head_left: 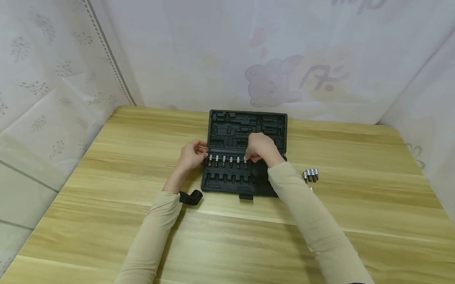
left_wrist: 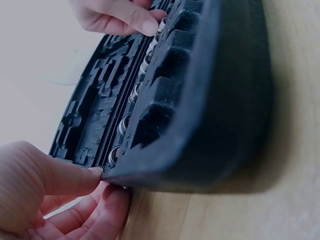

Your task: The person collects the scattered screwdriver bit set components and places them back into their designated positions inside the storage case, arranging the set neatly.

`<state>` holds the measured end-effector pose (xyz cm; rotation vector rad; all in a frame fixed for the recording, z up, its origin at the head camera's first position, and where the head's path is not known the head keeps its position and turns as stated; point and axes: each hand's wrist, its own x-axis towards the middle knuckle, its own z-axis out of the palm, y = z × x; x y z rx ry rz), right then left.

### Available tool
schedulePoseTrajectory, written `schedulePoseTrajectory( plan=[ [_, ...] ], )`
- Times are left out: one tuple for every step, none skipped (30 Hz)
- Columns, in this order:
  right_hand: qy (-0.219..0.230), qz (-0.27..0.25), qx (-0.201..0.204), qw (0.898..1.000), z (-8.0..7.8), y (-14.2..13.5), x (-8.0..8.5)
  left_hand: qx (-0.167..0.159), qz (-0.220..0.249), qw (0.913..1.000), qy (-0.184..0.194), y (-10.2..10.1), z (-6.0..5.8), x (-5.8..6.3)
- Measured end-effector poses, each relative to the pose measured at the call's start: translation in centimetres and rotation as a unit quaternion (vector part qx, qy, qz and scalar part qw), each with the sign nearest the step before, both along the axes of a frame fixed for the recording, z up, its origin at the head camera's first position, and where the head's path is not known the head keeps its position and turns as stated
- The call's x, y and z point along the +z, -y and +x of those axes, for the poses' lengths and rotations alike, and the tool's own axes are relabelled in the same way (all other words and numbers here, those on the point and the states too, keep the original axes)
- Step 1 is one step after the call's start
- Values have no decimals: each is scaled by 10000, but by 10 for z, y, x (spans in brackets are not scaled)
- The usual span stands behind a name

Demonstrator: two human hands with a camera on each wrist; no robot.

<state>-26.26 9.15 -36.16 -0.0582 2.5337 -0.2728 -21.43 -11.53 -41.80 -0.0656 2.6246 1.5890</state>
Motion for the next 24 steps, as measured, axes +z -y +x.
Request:
schedulePoseTrajectory(
  plan=[
    [-56,-202,-94,9997,2,-4,-1,-8,14,10000,9,0,0,0],
    [-70,-399,-148,9991,4,-9,-1,-18,35,10000,17,-1,0,0],
    [-103,-610,-235,9978,6,-13,-1,-27,29,10000,22,-1,0,0],
    [-129,-810,-327,9961,8,-17,-2,-39,26,10000,26,-1,0,0],
    [-129,-980,-392,9943,9,-21,-2,-47,35,10000,44,-1,0,0],
    [-89,-1142,-474,9923,10,-24,-2,-58,34,10000,52,-1,0,0],
    [-85,-1259,-528,9906,12,-27,-1,-52,38,10000,58,-1,1,0],
    [-95,-1360,-533,9892,13,-30,-1,-48,37,10000,60,0,1,0],
    [-113,-1465,-569,9875,15,-33,0,-45,27,10000,57,0,1,0],
    [-131,-1552,-599,9860,16,-35,1,-45,43,10000,58,0,1,0],
    [-159,-1626,-615,9846,18,-38,1,-39,45,10000,49,0,1,-1],
    [-195,-1700,-645,9831,19,-41,1,-39,33,10000,42,1,0,-1],
    [-241,-1760,-676,9818,21,-44,0,-34,42,10000,46,1,0,-1],
    [-272,-1813,-709,9805,22,-46,-1,-29,36,10000,58,1,0,-1],
    [-298,-1866,-748,9791,23,-49,-2,-27,25,10000,70,1,0,-1],
    [-313,-1910,-764,9781,24,-52,-2,-20,24,10000,91,1,1,-1],
    [-329,-1961,-767,9770,25,-55,-3,-10,11,9999,113,0,1,-1],
    [-336,-2015,-784,9758,26,-57,-3,1,9,9999,141,0,2,0],
    [-331,-2079,-788,9744,28,-60,-4,15,5,9999,164,0,2,0],
    [-325,-2130,-796,9733,29,-62,-4,18,-5,9998,180,0,3,1],
    [-332,-2184,-786,9721,30,-65,-4,12,-6,9998,185,0,3,1],
    [-334,-2239,-796,9708,31,-68,-3,10,-9,9998,186,0,3,1],
    [-337,-2295,-808,9694,32,-71,-3,-1,-22,9999,171,0,3,1],
    [-335,-2344,-822,9681,33,-73,-2,-20,-33,9999,149,0,3,1]
  ],
)
